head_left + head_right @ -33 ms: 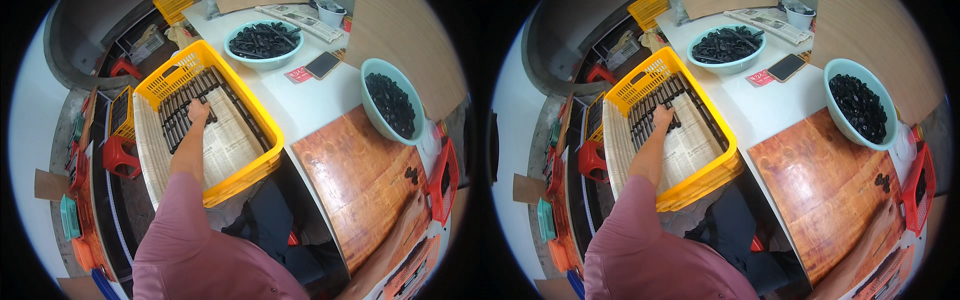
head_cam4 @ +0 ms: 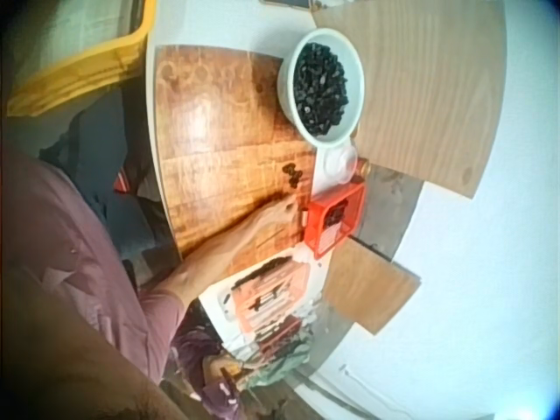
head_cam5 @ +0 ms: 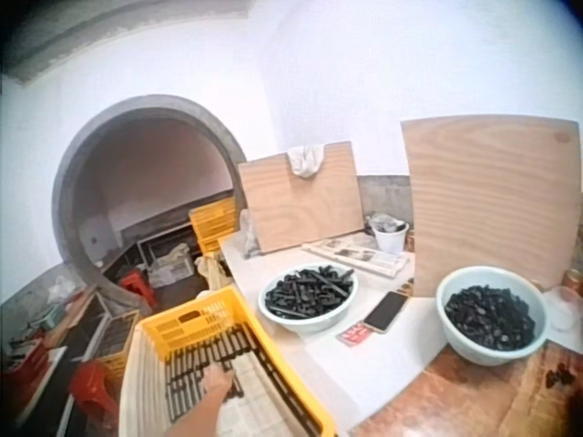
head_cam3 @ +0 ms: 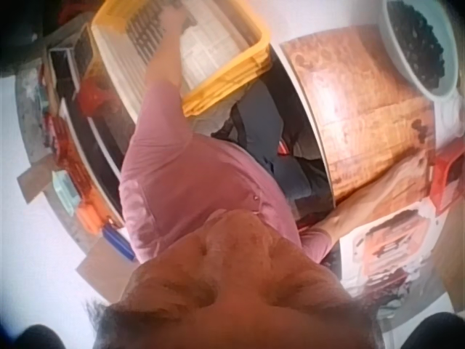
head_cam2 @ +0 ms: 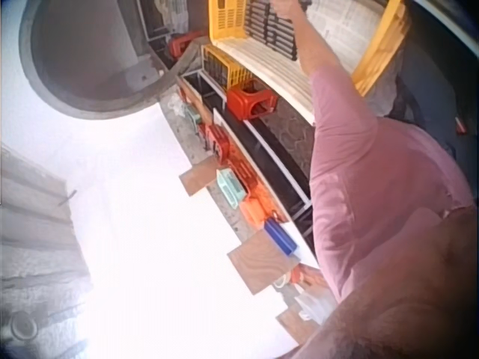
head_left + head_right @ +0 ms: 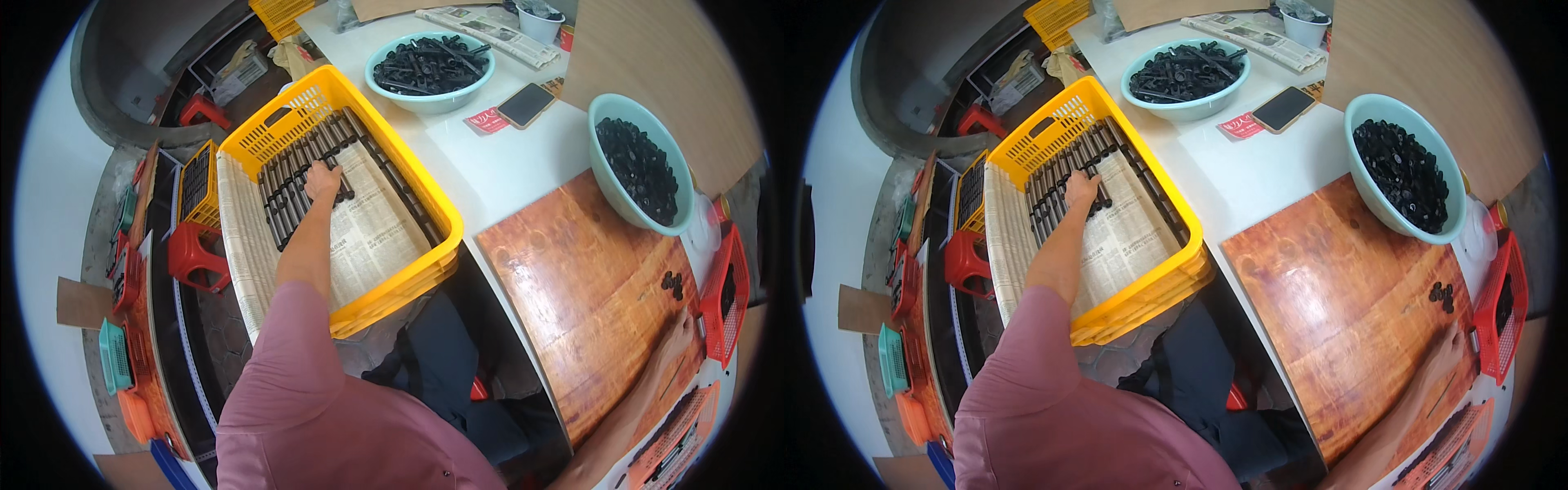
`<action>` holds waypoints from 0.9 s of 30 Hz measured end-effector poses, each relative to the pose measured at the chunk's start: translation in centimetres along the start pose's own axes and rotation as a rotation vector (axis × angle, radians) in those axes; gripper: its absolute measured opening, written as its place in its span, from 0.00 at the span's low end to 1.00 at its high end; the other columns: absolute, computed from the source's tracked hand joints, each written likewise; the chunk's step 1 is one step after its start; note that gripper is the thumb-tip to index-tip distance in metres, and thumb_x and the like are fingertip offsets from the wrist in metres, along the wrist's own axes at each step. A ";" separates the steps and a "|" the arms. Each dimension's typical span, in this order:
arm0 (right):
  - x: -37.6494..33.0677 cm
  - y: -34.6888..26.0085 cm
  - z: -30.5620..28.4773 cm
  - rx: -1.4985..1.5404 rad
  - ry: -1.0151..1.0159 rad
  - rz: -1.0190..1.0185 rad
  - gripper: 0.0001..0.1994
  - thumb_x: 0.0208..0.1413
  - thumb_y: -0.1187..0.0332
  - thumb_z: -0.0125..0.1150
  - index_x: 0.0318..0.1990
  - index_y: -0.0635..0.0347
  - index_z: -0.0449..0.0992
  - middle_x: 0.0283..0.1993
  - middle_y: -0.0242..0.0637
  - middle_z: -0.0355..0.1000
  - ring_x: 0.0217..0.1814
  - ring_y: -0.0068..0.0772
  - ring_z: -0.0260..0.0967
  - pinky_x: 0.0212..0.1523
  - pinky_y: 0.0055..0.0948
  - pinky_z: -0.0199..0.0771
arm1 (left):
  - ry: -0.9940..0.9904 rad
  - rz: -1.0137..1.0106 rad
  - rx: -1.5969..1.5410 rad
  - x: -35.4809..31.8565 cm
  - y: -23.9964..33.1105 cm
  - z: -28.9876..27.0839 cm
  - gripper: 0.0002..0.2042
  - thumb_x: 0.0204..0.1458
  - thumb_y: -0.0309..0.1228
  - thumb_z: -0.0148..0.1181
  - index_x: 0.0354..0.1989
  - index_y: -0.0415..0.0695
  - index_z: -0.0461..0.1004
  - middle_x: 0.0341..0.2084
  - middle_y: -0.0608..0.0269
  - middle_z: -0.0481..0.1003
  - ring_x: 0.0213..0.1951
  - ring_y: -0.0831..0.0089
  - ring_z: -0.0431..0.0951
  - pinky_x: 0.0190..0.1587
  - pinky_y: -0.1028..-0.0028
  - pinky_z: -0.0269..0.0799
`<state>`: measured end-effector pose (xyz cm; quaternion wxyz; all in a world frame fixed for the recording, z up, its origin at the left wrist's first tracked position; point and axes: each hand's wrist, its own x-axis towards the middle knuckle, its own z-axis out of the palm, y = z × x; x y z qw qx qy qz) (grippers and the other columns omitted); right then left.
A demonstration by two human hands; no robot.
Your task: The person assembles small black plastic components onto a cylindrical metal rod using a thin metal tool. They repeatedly pick up parts from a bowl, insert them into the rod, and place the completed assembly into a yellow crate. The process is repeated continuously throughout the clip.
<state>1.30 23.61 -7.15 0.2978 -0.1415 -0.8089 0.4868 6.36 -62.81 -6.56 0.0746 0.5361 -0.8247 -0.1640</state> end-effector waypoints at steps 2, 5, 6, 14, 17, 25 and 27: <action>-0.1 -0.3 0.2 0.030 0.014 0.023 0.21 0.68 0.54 0.56 0.23 0.53 0.64 0.22 0.19 0.51 0.24 0.15 0.46 0.24 0.24 0.43 | 0.068 0.062 0.092 -1.0 -0.1 -0.5 0.20 0.58 0.43 0.65 0.53 0.44 0.73 0.53 0.53 0.72 0.56 0.56 0.73 0.57 0.55 0.69; -0.1 -0.3 0.0 0.046 -0.011 0.066 0.21 0.68 0.54 0.56 0.24 0.53 0.66 0.22 0.19 0.52 0.24 0.14 0.46 0.24 0.24 0.43 | 0.197 0.515 0.156 -1.3 -2.3 0.1 0.18 0.58 0.38 0.63 0.55 0.46 0.75 0.54 0.55 0.71 0.58 0.57 0.70 0.58 0.55 0.66; 0.0 -0.1 0.0 0.047 -0.024 0.081 0.21 0.68 0.54 0.56 0.24 0.53 0.66 0.22 0.19 0.53 0.24 0.14 0.46 0.24 0.24 0.43 | 0.228 0.703 0.177 -1.0 -3.2 0.3 0.18 0.58 0.37 0.63 0.55 0.46 0.75 0.54 0.55 0.71 0.58 0.57 0.70 0.58 0.55 0.66; -0.2 -0.3 0.4 0.013 -0.004 0.034 0.21 0.68 0.58 0.56 0.23 0.58 0.66 0.23 0.21 0.56 0.26 0.16 0.49 0.27 0.25 0.49 | -0.078 0.946 0.480 -3.6 -4.9 -1.9 0.29 0.58 0.50 0.59 0.64 0.47 0.70 0.68 0.54 0.63 0.68 0.58 0.62 0.67 0.58 0.59; -0.4 -0.3 0.2 -0.037 0.028 -0.020 0.19 0.67 0.58 0.56 0.25 0.61 0.70 0.23 0.23 0.60 0.27 0.18 0.53 0.27 0.26 0.54 | -0.055 0.916 0.503 -3.0 -4.4 -1.8 0.31 0.57 0.51 0.60 0.66 0.48 0.68 0.67 0.54 0.64 0.68 0.58 0.63 0.67 0.57 0.59; -1.9 -3.9 1.6 -0.086 0.035 0.010 0.19 0.67 0.59 0.55 0.26 0.63 0.66 0.24 0.28 0.59 0.29 0.21 0.54 0.32 0.29 0.58 | 0.409 0.817 -0.230 -3.9 1.5 -4.9 0.17 0.56 0.36 0.64 0.51 0.40 0.76 0.45 0.50 0.77 0.49 0.52 0.76 0.51 0.60 0.72; -2.0 -4.6 1.1 -0.085 0.039 0.010 0.20 0.67 0.59 0.55 0.25 0.62 0.65 0.23 0.27 0.57 0.29 0.21 0.53 0.31 0.29 0.56 | 0.464 0.967 -0.355 -6.6 7.2 -7.4 0.14 0.56 0.31 0.64 0.50 0.41 0.77 0.43 0.51 0.77 0.48 0.53 0.77 0.50 0.61 0.72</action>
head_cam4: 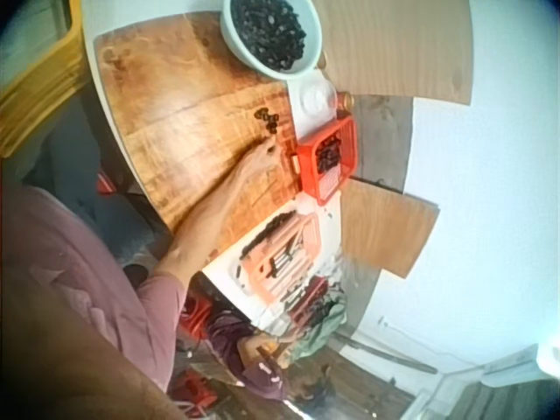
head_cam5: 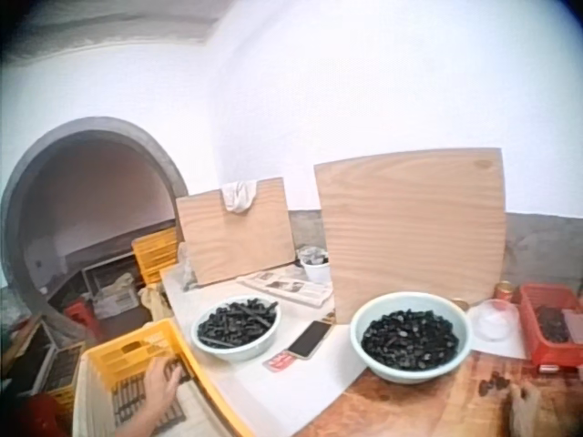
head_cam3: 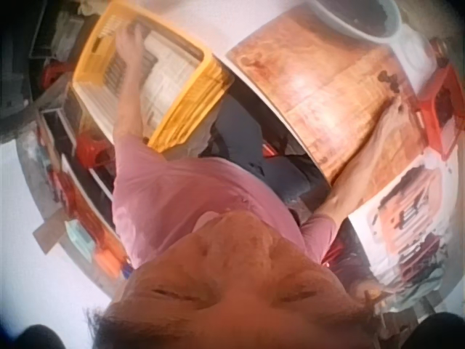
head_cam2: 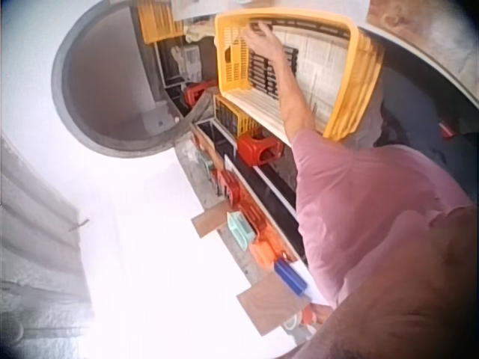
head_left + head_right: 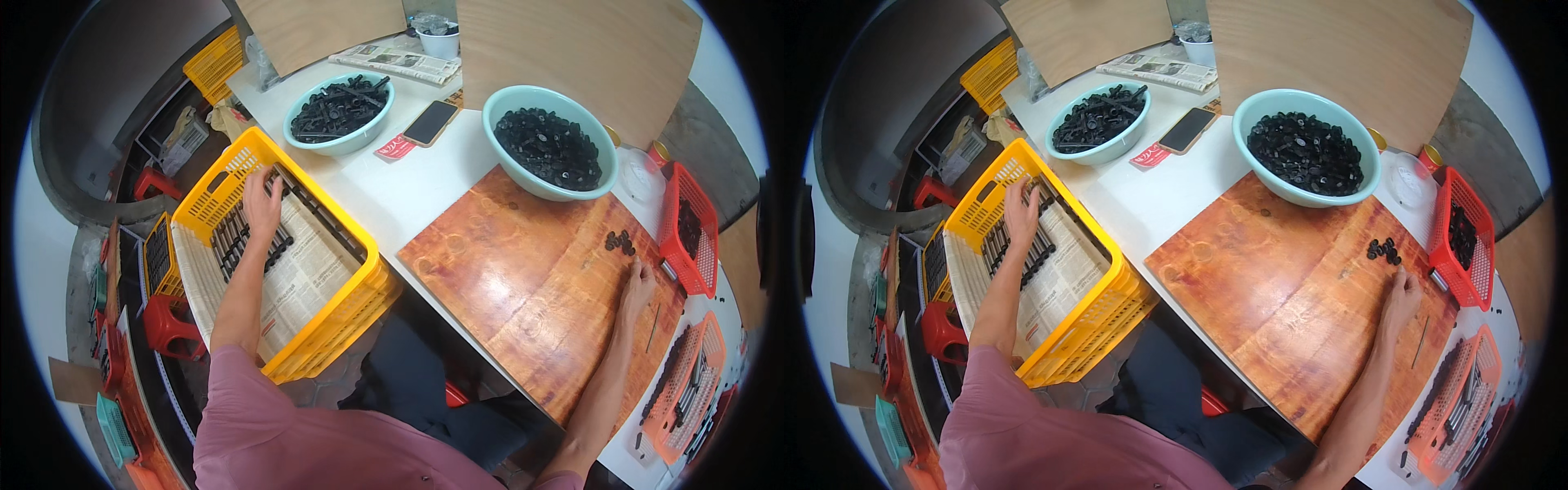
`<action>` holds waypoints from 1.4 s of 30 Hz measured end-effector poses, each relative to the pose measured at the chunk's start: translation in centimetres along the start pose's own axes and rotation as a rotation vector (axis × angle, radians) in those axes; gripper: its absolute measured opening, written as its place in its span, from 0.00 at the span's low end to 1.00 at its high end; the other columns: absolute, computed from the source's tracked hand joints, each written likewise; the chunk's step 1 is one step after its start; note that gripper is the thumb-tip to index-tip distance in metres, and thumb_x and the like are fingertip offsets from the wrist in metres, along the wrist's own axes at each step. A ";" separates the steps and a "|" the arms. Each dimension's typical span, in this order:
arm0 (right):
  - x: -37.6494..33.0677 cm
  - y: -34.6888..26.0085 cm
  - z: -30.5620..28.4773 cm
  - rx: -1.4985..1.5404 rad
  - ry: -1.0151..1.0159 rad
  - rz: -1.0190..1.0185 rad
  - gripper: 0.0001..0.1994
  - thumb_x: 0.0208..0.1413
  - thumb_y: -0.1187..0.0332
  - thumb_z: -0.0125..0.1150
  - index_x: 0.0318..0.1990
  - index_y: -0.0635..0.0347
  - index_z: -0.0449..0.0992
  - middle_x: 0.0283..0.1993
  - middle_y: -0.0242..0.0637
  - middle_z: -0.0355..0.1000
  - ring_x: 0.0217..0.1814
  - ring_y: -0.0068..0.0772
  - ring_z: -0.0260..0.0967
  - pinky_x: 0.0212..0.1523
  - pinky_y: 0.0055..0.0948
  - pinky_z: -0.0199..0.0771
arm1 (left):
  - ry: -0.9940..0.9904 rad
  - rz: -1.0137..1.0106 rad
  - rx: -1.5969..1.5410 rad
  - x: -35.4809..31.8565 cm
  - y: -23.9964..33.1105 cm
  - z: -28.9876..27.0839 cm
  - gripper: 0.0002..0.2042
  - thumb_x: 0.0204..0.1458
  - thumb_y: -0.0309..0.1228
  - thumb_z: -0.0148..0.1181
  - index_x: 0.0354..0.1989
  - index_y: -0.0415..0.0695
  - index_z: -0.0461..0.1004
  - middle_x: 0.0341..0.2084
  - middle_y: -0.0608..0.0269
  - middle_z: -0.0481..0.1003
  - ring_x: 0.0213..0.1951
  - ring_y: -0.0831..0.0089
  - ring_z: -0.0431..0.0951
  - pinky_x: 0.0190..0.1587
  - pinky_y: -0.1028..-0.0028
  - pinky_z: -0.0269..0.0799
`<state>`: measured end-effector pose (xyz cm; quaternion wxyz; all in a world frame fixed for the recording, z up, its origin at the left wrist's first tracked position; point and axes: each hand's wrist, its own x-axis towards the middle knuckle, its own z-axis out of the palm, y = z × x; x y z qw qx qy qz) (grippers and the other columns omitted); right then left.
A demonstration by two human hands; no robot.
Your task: The person assembles small black plastic components onto a cylindrical metal rod using a thin metal tool. They repeatedly pick up parts from a bowl, insert them into the rod, and place the completed assembly into a yellow crate. The process is repeated continuously throughout the clip.
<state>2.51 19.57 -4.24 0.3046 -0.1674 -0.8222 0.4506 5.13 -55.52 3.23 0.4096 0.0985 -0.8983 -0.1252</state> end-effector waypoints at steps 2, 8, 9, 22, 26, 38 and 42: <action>-0.1 -0.3 0.0 -0.007 -0.006 0.004 0.20 0.67 0.59 0.56 0.25 0.62 0.65 0.23 0.27 0.57 0.28 0.20 0.53 0.30 0.29 0.56 | -0.057 0.169 -0.080 2.7 3.5 1.0 0.14 0.55 0.28 0.64 0.49 0.41 0.76 0.43 0.51 0.76 0.48 0.54 0.77 0.50 0.61 0.72; -0.2 0.0 -0.1 0.028 0.034 0.007 0.20 0.66 0.60 0.59 0.23 0.58 0.66 0.23 0.22 0.56 0.26 0.16 0.49 0.26 0.26 0.48 | -0.263 0.364 -0.008 7.0 13.1 7.6 0.16 0.53 0.28 0.65 0.50 0.43 0.77 0.44 0.53 0.76 0.48 0.56 0.77 0.51 0.60 0.72; -0.2 -0.4 -0.1 -0.014 0.032 0.038 0.20 0.64 0.59 0.60 0.25 0.65 0.71 0.21 0.29 0.62 0.27 0.21 0.56 0.28 0.30 0.58 | -0.279 0.327 0.056 7.3 13.6 8.6 0.16 0.52 0.28 0.66 0.51 0.43 0.77 0.45 0.54 0.77 0.49 0.56 0.77 0.51 0.59 0.73; -0.3 -1.0 0.1 -0.015 0.042 0.070 0.19 0.64 0.60 0.59 0.25 0.65 0.70 0.21 0.29 0.61 0.25 0.20 0.54 0.28 0.30 0.56 | -0.563 0.248 0.003 5.8 21.3 20.1 0.30 0.54 0.46 0.62 0.64 0.46 0.69 0.58 0.42 0.70 0.58 0.46 0.71 0.61 0.54 0.69; -0.8 -2.4 0.2 0.021 0.064 0.061 0.20 0.65 0.61 0.59 0.22 0.62 0.65 0.21 0.24 0.58 0.25 0.17 0.52 0.25 0.28 0.52 | -0.655 -0.044 0.052 6.7 21.3 23.1 0.34 0.50 0.49 0.64 0.64 0.45 0.70 0.56 0.42 0.73 0.59 0.48 0.72 0.60 0.55 0.70; -0.7 -2.5 -0.1 0.015 0.030 0.155 0.20 0.62 0.64 0.61 0.23 0.68 0.64 0.20 0.31 0.56 0.26 0.20 0.51 0.27 0.32 0.55 | -0.580 -0.327 -0.132 11.5 24.2 24.0 0.36 0.39 0.47 0.66 0.53 0.30 0.75 0.49 0.34 0.78 0.53 0.48 0.79 0.57 0.62 0.73; -0.7 -2.4 -0.1 0.029 0.031 0.165 0.19 0.63 0.65 0.61 0.23 0.67 0.65 0.20 0.27 0.58 0.25 0.18 0.52 0.26 0.29 0.54 | -0.498 -0.151 -0.127 11.9 24.3 27.1 0.36 0.38 0.45 0.66 0.54 0.30 0.74 0.47 0.36 0.79 0.51 0.48 0.79 0.58 0.61 0.73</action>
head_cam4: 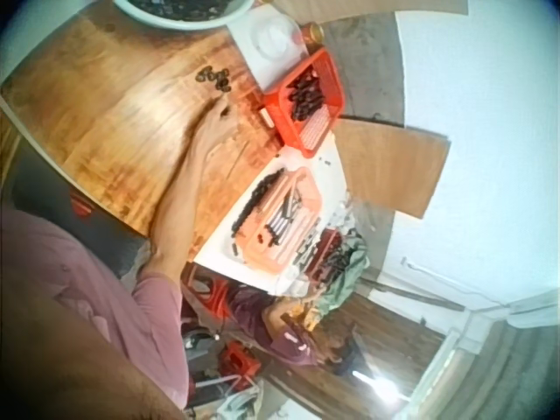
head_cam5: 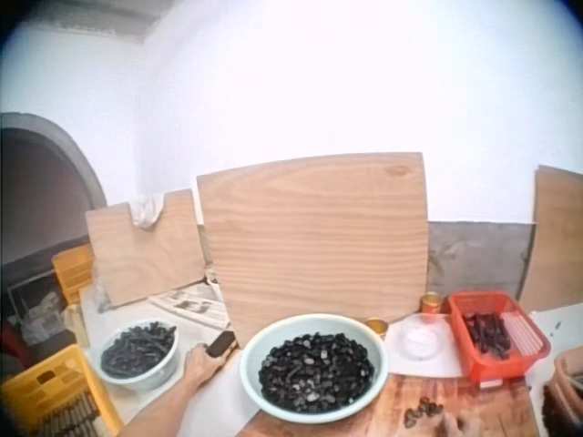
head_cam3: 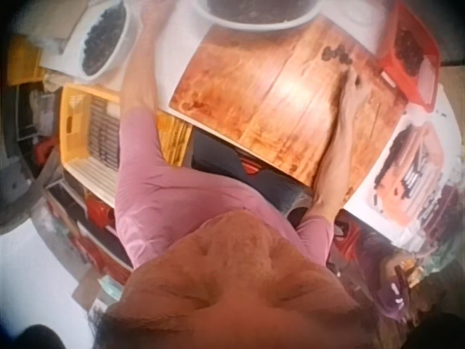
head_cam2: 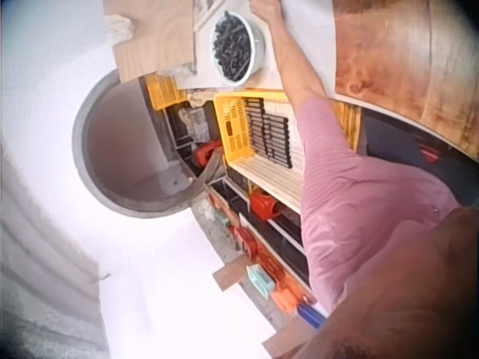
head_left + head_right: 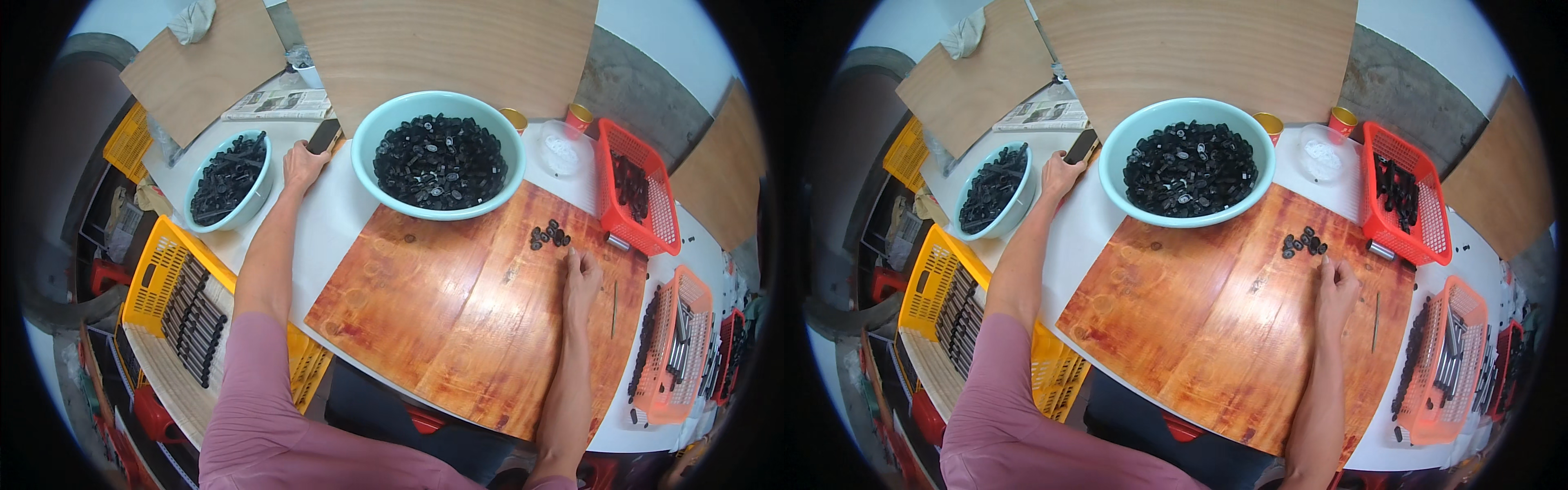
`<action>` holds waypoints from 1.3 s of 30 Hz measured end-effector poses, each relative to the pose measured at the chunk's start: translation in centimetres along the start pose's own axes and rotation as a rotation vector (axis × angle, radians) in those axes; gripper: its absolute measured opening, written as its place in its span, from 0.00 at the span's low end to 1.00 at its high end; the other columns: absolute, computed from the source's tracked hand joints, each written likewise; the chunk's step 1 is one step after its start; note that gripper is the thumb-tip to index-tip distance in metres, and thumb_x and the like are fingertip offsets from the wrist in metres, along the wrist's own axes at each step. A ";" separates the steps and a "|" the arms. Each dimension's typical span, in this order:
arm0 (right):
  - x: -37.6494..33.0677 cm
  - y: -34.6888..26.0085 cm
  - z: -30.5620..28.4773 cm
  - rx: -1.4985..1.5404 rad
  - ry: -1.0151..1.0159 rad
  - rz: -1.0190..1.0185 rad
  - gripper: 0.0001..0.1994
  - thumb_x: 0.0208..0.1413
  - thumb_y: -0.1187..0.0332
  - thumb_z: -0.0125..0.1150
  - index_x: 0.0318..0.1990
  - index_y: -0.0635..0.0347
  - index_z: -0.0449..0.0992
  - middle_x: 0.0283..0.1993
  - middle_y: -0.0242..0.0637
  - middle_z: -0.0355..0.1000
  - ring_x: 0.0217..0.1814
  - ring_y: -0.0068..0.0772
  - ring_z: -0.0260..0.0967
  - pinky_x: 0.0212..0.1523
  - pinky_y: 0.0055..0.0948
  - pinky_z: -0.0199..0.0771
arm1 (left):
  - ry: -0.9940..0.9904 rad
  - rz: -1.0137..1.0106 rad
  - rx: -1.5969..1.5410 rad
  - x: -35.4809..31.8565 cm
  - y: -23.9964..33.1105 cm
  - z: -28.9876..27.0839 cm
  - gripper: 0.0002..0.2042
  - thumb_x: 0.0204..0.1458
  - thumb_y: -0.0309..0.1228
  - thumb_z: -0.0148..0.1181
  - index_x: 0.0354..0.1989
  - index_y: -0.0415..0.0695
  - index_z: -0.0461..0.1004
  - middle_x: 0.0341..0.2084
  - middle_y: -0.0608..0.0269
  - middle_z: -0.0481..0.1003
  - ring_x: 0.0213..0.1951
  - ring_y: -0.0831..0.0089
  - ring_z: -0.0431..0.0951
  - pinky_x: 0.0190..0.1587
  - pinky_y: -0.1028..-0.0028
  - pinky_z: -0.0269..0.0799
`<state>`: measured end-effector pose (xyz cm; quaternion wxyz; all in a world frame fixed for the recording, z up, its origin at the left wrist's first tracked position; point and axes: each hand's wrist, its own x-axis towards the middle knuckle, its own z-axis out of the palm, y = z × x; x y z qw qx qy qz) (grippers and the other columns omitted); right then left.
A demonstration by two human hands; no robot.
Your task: The person assembles small black plastic components onto a cylindrical metal rod using a thin metal tool. They repeatedly pick up parts from a bowl, insert them into the rod, and place the completed assembly into a yellow crate. The process is repeated continuously throughout the clip.
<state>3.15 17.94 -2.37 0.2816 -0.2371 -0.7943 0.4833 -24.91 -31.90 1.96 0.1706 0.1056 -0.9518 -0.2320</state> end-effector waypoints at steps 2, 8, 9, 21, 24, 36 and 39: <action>-0.2 -0.8 0.2 0.013 0.010 0.027 0.19 0.63 0.65 0.61 0.22 0.65 0.65 0.20 0.25 0.58 0.25 0.17 0.52 0.25 0.27 0.53 | 0.003 0.037 0.011 0.8 0.2 0.9 0.35 0.38 0.43 0.67 0.54 0.30 0.74 0.45 0.37 0.79 0.50 0.48 0.79 0.57 0.60 0.73; 0.0 0.0 0.5 0.102 -0.009 0.034 0.17 0.65 0.64 0.60 0.23 0.61 0.69 0.22 0.24 0.62 0.24 0.14 0.55 0.23 0.22 0.53 | 0.033 0.056 0.037 2.0 -0.1 2.5 0.33 0.39 0.43 0.67 0.51 0.30 0.76 0.43 0.37 0.79 0.49 0.47 0.80 0.56 0.59 0.74; -0.2 -0.6 0.6 0.127 -0.013 0.048 0.17 0.65 0.64 0.60 0.24 0.60 0.70 0.22 0.23 0.62 0.23 0.14 0.55 0.22 0.21 0.53 | 0.026 0.066 0.044 2.1 -0.1 2.4 0.32 0.39 0.44 0.67 0.50 0.30 0.76 0.43 0.37 0.79 0.49 0.47 0.80 0.55 0.58 0.74; -0.4 -1.6 1.8 0.049 -0.067 0.037 0.17 0.61 0.61 0.60 0.24 0.61 0.70 0.23 0.26 0.60 0.29 0.23 0.55 0.31 0.32 0.58 | -0.058 -0.226 -0.435 2.1 -5.6 -2.5 0.34 0.48 0.57 0.61 0.50 0.34 0.79 0.46 0.47 0.81 0.50 0.59 0.79 0.54 0.60 0.71; 0.5 1.6 3.1 -0.003 0.044 0.031 0.16 0.59 0.61 0.57 0.25 0.64 0.72 0.22 0.37 0.67 0.27 0.33 0.62 0.31 0.41 0.62 | -0.103 -0.381 -0.400 0.1 -3.1 -5.9 0.25 0.58 0.51 0.59 0.50 0.38 0.76 0.35 0.58 0.74 0.39 0.66 0.72 0.45 0.62 0.69; 0.2 2.7 0.5 0.034 0.183 -0.113 0.10 0.45 0.66 0.60 0.31 0.63 0.79 0.30 0.53 0.76 0.32 0.48 0.77 0.34 0.45 0.74 | -0.366 0.330 -0.704 -17.1 -0.6 -15.2 0.29 0.66 0.34 0.52 0.73 0.39 0.55 0.64 0.52 0.66 0.63 0.63 0.68 0.67 0.66 0.62; -0.4 -0.6 -1.0 0.298 0.245 -0.057 0.10 0.45 0.65 0.63 0.30 0.63 0.79 0.31 0.51 0.77 0.38 0.47 0.78 0.38 0.44 0.75 | -0.563 0.351 -0.865 -21.1 5.9 -14.8 0.29 0.66 0.35 0.52 0.73 0.39 0.55 0.64 0.52 0.66 0.63 0.63 0.68 0.67 0.66 0.62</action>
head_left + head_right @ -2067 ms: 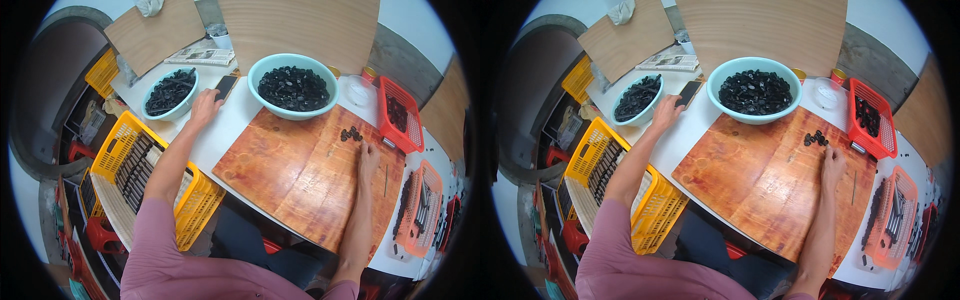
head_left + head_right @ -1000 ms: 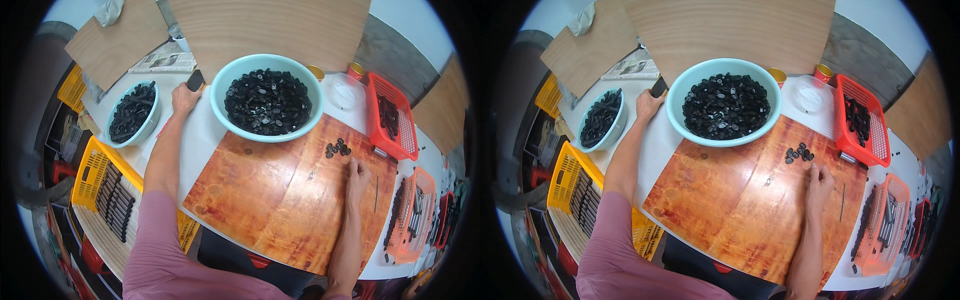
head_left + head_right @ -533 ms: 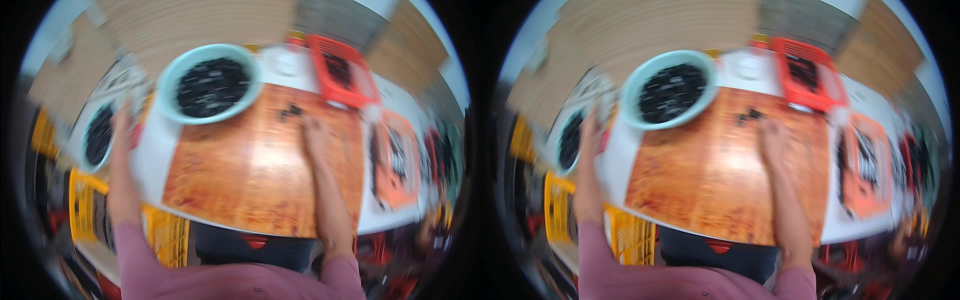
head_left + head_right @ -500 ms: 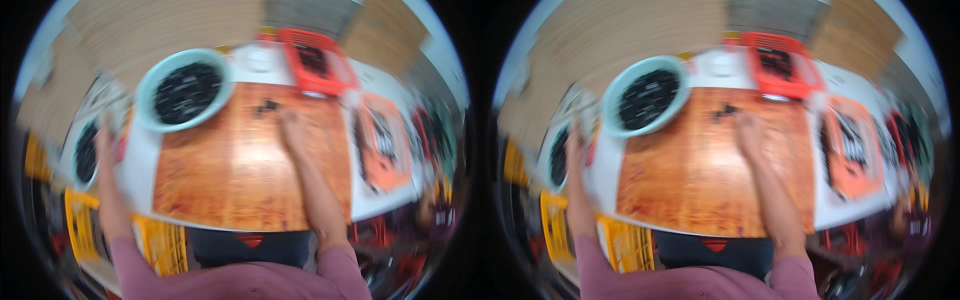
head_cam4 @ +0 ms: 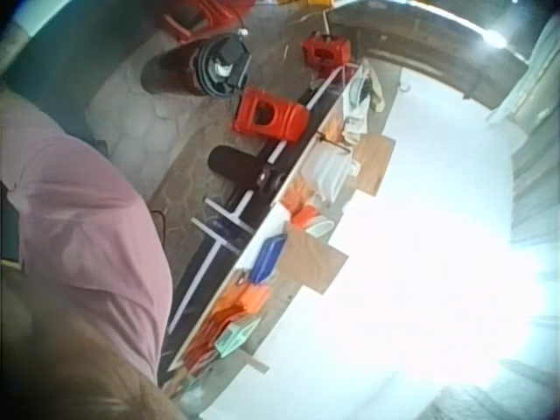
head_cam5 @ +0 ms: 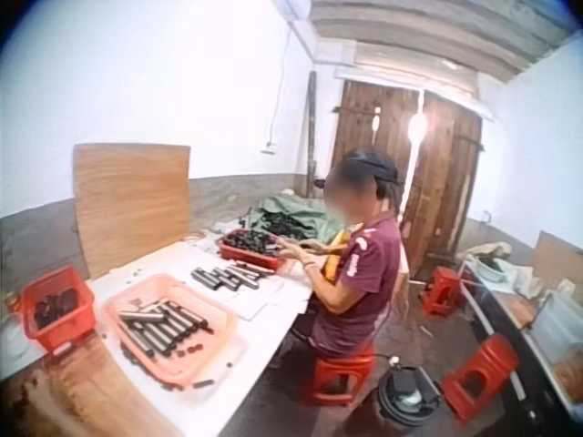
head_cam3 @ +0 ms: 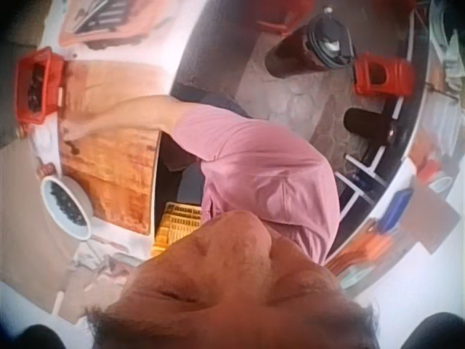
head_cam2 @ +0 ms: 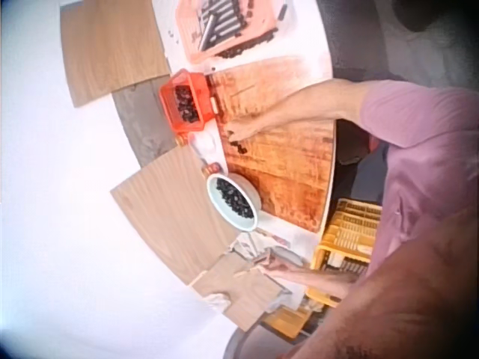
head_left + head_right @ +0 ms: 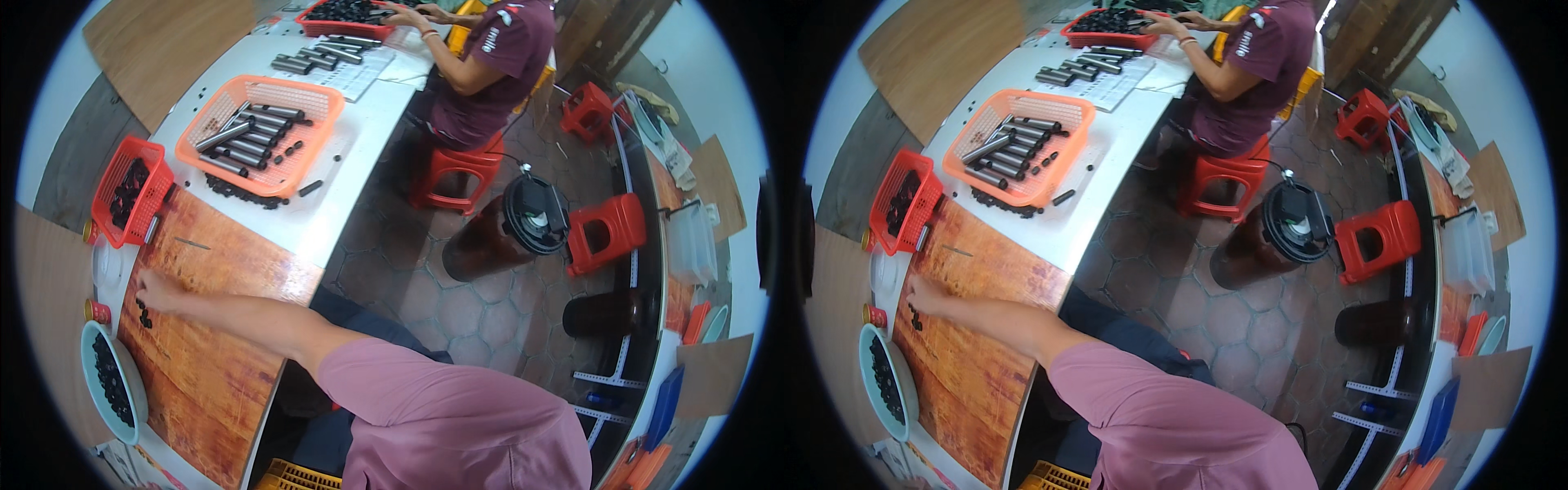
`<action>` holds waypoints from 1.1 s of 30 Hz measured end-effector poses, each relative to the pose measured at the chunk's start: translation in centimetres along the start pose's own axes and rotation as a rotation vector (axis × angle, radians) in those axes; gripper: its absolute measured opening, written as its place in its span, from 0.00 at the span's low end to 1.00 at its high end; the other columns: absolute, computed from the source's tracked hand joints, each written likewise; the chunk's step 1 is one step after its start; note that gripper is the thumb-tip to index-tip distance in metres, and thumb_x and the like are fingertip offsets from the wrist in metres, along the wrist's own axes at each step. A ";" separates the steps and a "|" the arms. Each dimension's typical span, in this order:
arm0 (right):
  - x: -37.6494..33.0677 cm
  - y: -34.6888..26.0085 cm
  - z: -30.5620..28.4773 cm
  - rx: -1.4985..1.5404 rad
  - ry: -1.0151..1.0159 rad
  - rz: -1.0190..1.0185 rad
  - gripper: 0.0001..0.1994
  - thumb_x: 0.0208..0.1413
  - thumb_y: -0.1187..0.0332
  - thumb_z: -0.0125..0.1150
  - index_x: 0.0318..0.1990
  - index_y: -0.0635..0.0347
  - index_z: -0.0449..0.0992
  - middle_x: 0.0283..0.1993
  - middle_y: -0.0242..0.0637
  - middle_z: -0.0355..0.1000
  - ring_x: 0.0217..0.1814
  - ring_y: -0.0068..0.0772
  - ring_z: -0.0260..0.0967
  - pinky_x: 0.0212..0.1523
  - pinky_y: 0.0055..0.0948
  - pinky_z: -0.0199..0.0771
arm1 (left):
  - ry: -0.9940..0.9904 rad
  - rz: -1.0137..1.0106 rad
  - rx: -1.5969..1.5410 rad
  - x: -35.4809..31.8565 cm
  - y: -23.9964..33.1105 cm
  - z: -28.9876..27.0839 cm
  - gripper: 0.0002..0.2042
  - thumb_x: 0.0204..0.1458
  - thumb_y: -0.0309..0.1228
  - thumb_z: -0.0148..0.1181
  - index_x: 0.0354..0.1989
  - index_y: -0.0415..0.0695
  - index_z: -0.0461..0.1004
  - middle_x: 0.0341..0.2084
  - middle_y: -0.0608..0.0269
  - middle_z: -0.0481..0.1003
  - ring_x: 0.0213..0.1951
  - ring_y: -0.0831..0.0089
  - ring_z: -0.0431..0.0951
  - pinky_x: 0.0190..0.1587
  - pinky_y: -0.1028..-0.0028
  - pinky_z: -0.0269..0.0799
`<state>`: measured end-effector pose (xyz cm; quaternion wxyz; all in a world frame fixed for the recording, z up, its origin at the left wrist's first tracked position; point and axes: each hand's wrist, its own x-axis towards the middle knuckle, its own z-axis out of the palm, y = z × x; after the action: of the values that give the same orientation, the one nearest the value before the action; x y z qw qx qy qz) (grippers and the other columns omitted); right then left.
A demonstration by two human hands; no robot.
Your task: The person assembles small black plastic components onto a cylindrical metal rod using a thin metal tool. They repeatedly pick up parts from a bowl, insert them into the rod, and place the completed assembly into a yellow crate. The process is repeated continuously throughout the clip.
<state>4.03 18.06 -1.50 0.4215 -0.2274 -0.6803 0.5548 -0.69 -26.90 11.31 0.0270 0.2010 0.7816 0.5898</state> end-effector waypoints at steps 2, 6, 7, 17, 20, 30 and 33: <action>-2.1 -3.6 0.2 0.147 -0.031 -0.105 0.10 0.46 0.65 0.64 0.30 0.64 0.78 0.31 0.49 0.77 0.39 0.47 0.78 0.39 0.43 0.76 | -0.108 -0.009 -0.119 -0.4 2.2 3.3 0.29 0.66 0.36 0.51 0.73 0.39 0.55 0.64 0.52 0.66 0.63 0.63 0.68 0.67 0.66 0.62; -12.3 -12.7 -3.6 0.269 -0.343 -0.465 0.13 0.46 0.64 0.67 0.35 0.64 0.78 0.36 0.48 0.76 0.41 0.50 0.75 0.39 0.42 0.76 | -0.346 -0.047 -0.348 -1.3 4.3 9.2 0.29 0.66 0.37 0.51 0.73 0.40 0.55 0.63 0.53 0.66 0.63 0.64 0.68 0.67 0.66 0.62; -14.8 -13.8 -5.5 0.198 -0.340 -0.571 0.16 0.46 0.62 0.68 0.38 0.65 0.77 0.38 0.49 0.76 0.42 0.52 0.75 0.40 0.42 0.75 | -0.445 -0.066 -0.401 -1.1 4.6 11.6 0.29 0.66 0.37 0.51 0.73 0.40 0.55 0.63 0.53 0.67 0.63 0.64 0.68 0.67 0.66 0.62; -23.6 -16.9 -13.6 -0.003 -0.150 -0.328 0.16 0.58 0.73 0.59 0.52 0.71 0.71 0.42 0.57 0.73 0.45 0.59 0.74 0.42 0.48 0.74 | -0.625 -0.201 -0.489 -9.2 8.3 24.0 0.33 0.62 0.34 0.59 0.73 0.41 0.53 0.58 0.54 0.67 0.57 0.66 0.72 0.57 0.67 0.69; -24.1 -16.5 -13.9 -0.071 -0.171 -0.239 0.18 0.58 0.74 0.59 0.54 0.70 0.69 0.41 0.57 0.74 0.42 0.61 0.75 0.40 0.48 0.76 | -0.575 -0.219 -0.461 -9.8 8.0 25.3 0.34 0.61 0.30 0.61 0.74 0.42 0.52 0.55 0.56 0.68 0.55 0.68 0.72 0.56 0.68 0.70; -22.8 -14.9 -17.8 0.224 0.068 0.117 0.17 0.71 0.71 0.45 0.59 0.75 0.68 0.32 0.47 0.77 0.31 0.32 0.80 0.34 0.27 0.82 | -0.758 -0.215 -0.614 -8.7 8.5 28.5 0.29 0.68 0.43 0.49 0.74 0.43 0.53 0.62 0.51 0.62 0.60 0.60 0.70 0.62 0.63 0.66; -23.7 -15.1 -20.2 0.409 0.182 0.183 0.16 0.71 0.71 0.44 0.58 0.74 0.68 0.34 0.44 0.77 0.32 0.28 0.80 0.33 0.25 0.81 | -0.892 -0.142 -0.598 -8.2 9.0 29.8 0.27 0.68 0.40 0.49 0.72 0.43 0.56 0.60 0.53 0.64 0.55 0.64 0.73 0.60 0.65 0.67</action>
<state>35.99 6.76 5.79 0.4664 -0.2468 -0.4896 0.6941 17.75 -0.55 9.08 0.4520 0.3620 0.5041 0.6407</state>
